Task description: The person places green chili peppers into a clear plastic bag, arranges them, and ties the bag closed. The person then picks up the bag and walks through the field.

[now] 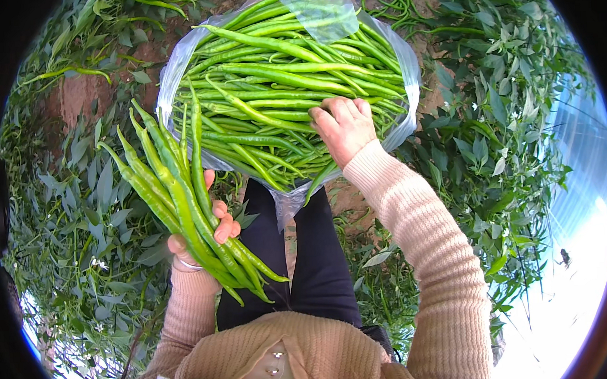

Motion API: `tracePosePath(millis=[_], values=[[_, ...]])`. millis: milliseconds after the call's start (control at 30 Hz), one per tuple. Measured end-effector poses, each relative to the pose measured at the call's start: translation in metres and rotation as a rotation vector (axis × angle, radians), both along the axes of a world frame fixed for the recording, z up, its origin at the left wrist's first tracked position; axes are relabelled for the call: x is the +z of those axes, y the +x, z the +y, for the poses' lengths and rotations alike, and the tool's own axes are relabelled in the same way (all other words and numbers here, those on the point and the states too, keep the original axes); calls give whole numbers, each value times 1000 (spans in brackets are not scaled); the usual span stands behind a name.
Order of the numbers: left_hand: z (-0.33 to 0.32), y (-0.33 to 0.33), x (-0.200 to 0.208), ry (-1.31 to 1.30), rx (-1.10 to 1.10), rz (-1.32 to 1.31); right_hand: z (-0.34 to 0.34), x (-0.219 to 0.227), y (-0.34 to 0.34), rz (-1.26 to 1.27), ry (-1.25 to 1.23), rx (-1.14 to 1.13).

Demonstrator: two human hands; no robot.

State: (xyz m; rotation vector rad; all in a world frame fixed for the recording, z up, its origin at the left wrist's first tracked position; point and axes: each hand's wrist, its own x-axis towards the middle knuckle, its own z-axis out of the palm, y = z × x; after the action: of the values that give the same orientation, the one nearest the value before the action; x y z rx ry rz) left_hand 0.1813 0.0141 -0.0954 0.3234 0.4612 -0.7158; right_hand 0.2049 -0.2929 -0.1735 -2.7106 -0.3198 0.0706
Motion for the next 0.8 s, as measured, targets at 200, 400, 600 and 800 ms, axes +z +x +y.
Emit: tracePosePath(millis=[200, 400, 600, 800], values=[[-6, 0, 0, -35, -1, 14, 27, -12, 26, -18, -31, 61], [-2, -2, -4, -36, 7, 8, 50, -16, 41, 49, 4, 12], [-4, -2, -5, -72, 9, 2, 77, -19, 54, 21, 8, -10], [-10, -5, -9, 217, -27, 1, 79, -11, 62, 14, 84, -60]])
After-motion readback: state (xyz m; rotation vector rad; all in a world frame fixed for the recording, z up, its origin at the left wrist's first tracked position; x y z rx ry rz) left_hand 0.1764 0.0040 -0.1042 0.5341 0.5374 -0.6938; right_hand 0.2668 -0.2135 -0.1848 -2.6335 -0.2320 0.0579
